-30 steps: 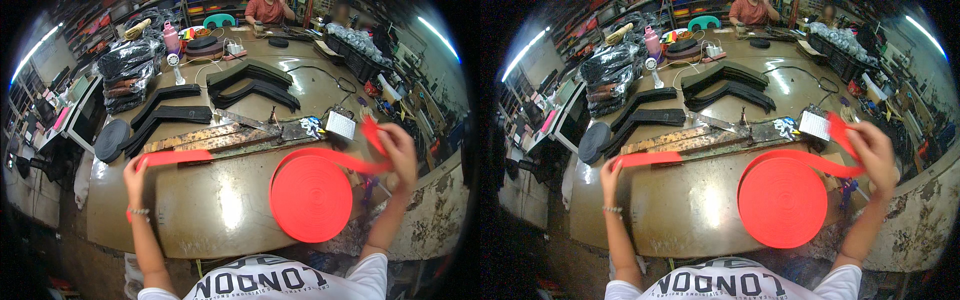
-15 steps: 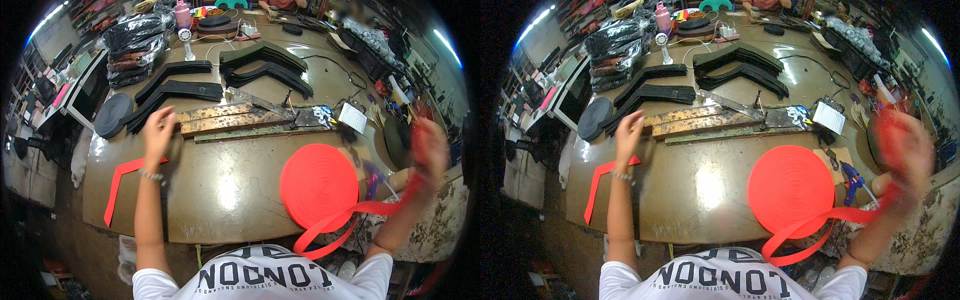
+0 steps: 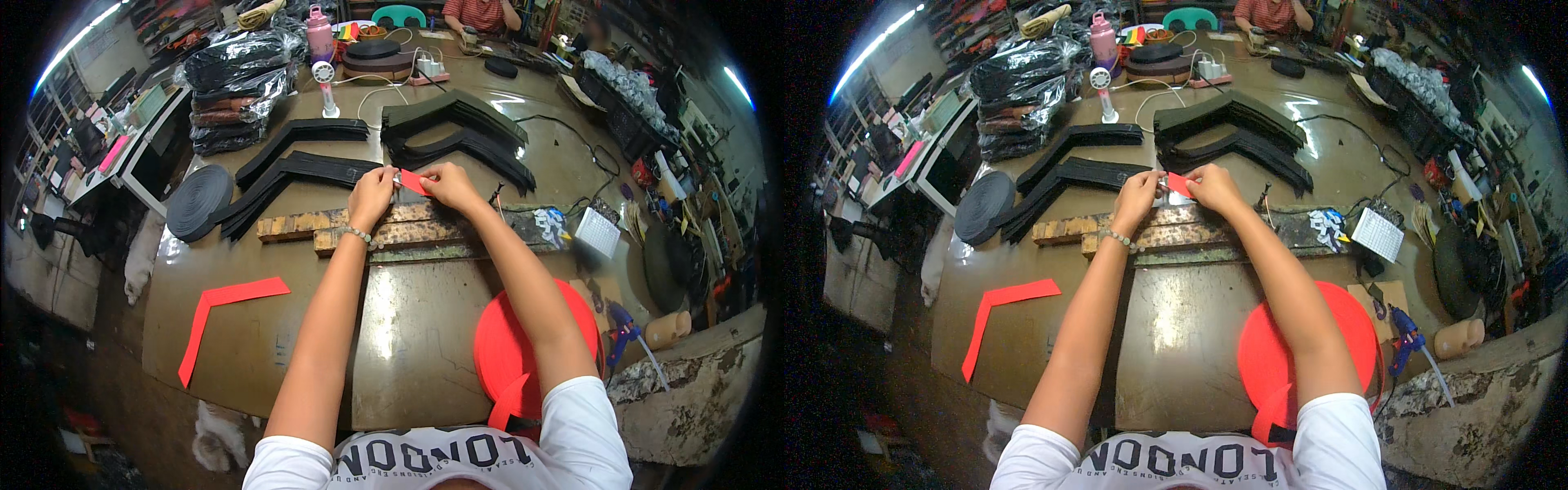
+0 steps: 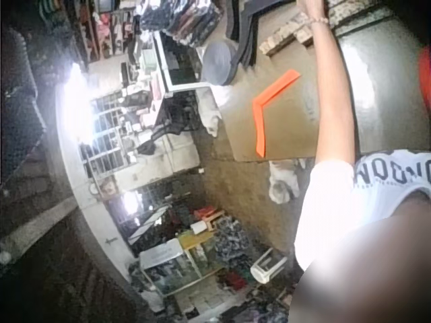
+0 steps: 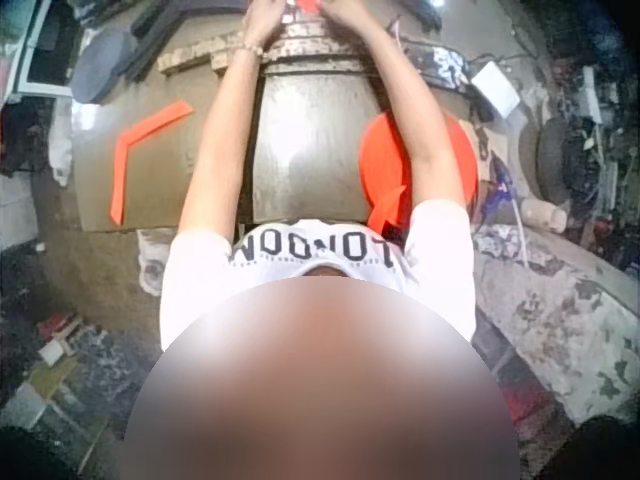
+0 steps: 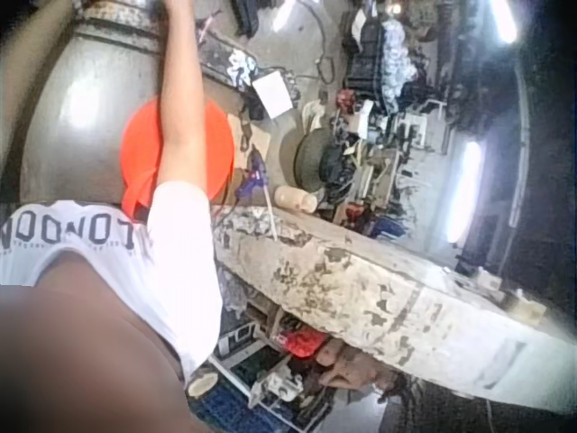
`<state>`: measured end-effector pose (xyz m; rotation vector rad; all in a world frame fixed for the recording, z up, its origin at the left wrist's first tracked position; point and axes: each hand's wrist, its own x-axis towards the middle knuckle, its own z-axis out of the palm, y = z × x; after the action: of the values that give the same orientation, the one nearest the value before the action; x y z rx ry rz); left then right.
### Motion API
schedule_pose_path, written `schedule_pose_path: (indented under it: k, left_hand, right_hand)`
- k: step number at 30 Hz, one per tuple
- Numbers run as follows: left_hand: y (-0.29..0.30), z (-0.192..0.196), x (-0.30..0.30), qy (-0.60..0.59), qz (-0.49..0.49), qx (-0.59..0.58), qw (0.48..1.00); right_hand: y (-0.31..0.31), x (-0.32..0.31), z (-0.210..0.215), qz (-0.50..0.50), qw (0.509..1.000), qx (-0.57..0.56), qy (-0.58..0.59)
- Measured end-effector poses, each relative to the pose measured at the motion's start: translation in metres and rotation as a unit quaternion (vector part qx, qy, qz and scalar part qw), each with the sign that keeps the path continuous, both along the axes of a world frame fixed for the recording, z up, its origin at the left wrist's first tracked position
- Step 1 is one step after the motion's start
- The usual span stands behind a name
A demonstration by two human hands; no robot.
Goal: The person folds and stacks green fabric strips, then handles red circular hat parts and red fabric strips on a workbench. They fold the red strips and place them on the red circles, preparing components for hat assembly.
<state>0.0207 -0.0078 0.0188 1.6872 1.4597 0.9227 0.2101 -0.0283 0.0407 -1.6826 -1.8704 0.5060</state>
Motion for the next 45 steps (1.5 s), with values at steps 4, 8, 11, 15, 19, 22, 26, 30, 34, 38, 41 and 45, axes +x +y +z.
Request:
schedule_pose_path:
  k: [4,8,11,15,19,22,26,30,34,38,41,45]
  left_hand:
    - [-0.023,0.017,0.005,0.118,0.029,0.053,0.991]
    - [-0.031,0.024,0.008,0.154,0.03,0.068,0.985]
    - [-0.029,0.023,0.007,0.176,0.031,0.067,0.982]
    - [-0.026,0.02,0.007,0.184,0.025,0.065,0.98]
    - [-0.027,0.019,0.007,0.185,0.03,0.073,0.98]
    - [-0.027,0.019,0.008,0.187,0.036,0.076,0.979]
    - [-0.027,0.021,0.007,0.19,0.028,0.052,0.98]
    - [-0.027,0.022,0.007,0.198,0.029,0.058,0.978]
    - [-0.027,0.021,0.007,0.204,0.032,0.06,0.977]
    - [-0.026,0.021,0.007,0.19,0.025,0.045,0.98]
    - [-0.027,0.021,0.008,0.193,0.031,0.057,0.979]
    - [-0.03,0.019,0.008,0.174,0.042,0.086,0.98]
  right_hand:
    - [0.001,-0.002,0.008,0.016,0.999,-0.038,-0.009]
    - [-0.017,-0.007,0.044,0.003,0.996,-0.062,-0.069]
    - [-0.047,0.014,0.084,0.015,0.991,-0.009,-0.136]
    - [-0.091,0.082,0.118,0.033,0.994,-0.004,-0.104]
    - [-0.12,0.125,0.082,-0.051,0.983,-0.126,0.12]
    - [-0.131,0.136,0.041,-0.063,0.935,-0.212,0.278]
    - [-0.131,0.142,0.013,-0.074,0.897,-0.261,0.35]
    - [-0.129,0.144,0.01,-0.048,0.886,-0.288,0.359]
    - [-0.128,0.145,0.009,-0.042,0.876,-0.296,0.378]
    - [-0.127,0.148,0.003,-0.024,0.879,-0.288,0.378]
    - [-0.126,0.149,-0.001,-0.03,0.89,-0.268,0.368]
    - [-0.125,0.147,-0.003,-0.039,0.908,-0.256,0.33]
